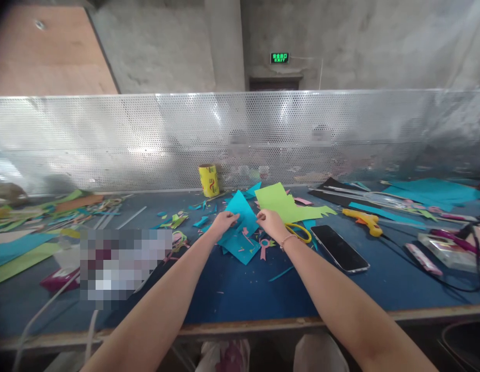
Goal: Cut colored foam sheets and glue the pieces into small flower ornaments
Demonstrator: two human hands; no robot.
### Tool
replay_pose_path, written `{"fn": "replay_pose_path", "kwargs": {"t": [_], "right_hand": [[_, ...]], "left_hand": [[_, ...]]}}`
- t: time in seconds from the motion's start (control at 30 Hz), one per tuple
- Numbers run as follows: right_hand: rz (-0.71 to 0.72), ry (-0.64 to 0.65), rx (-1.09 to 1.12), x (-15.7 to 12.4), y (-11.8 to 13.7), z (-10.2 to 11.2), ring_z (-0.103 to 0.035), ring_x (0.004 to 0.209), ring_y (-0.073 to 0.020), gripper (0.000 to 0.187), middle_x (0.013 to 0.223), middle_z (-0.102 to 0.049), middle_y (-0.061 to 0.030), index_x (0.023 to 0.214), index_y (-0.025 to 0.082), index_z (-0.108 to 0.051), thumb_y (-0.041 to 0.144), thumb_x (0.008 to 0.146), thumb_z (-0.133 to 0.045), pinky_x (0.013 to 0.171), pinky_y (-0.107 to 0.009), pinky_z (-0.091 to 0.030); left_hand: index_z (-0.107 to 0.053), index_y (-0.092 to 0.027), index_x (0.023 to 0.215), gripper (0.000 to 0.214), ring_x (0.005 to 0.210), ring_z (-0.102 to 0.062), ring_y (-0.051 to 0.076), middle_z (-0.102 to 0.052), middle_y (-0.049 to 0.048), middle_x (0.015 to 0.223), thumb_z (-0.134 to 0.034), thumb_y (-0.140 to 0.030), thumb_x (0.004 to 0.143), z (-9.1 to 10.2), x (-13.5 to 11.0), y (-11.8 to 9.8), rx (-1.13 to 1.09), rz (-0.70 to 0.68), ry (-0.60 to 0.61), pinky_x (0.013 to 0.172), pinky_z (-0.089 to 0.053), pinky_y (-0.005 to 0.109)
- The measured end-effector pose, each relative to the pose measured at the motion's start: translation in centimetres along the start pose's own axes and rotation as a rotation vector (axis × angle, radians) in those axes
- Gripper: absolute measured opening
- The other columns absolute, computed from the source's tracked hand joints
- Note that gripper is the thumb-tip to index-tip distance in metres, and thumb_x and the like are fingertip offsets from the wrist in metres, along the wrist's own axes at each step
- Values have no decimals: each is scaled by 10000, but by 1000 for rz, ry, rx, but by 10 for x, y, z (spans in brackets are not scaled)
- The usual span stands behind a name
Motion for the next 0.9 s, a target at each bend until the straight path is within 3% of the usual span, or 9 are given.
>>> {"fn": "replay_pose_path", "kwargs": {"t": [0.2,0.5,0.63,0.77,0.9], "right_hand": [[-18,-6,107,-3,5,4,-590,552,-133,31,622,-616,-19,651,173,-563,150,652,-582,566,-251,-467],[-203,-3,472,-4,-6,6,-604,564,-127,72,674,-593,-24,707,161,-513,156,672,-576,565,-257,-512],[-234,-69,693,-2,-12,6,-605,588,-119,104,693,-567,-14,726,158,-494,130,672,-577,602,-254,-520],[-243,-130,882,0,-15,7,-590,599,-100,133,689,-531,8,723,165,-476,108,661,-578,639,-247,-523],[-250,-250,990,1,-15,12,-565,646,-81,155,728,-498,18,724,179,-467,113,651,-586,667,-231,-522]], "left_hand": [[-571,-157,482,199,454,-464,120,-522,4,442,-653,-333,524,9,2,-2,112,-60,-25,488,-349,239],[-562,-163,524,178,564,-511,146,-568,39,555,-465,-213,664,13,-3,-30,300,-215,-70,560,-356,245],[-491,-167,524,343,523,-448,125,-491,18,512,-330,-322,785,15,-17,-51,487,-309,-167,527,-298,240],[-430,-167,431,443,458,-365,106,-374,-10,426,-437,-517,703,3,-30,-60,678,-331,-95,469,-211,241],[-473,-170,419,450,453,-393,107,-410,-6,405,-474,-545,668,-14,-39,-61,637,-364,50,456,-222,233]]}}
Point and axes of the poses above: each hand's wrist, its own x-axis towards the middle knuckle, its own z-axis out of the back of the hand, y = z × x, the point moved 7 cm from there along x, towards the middle knuckle
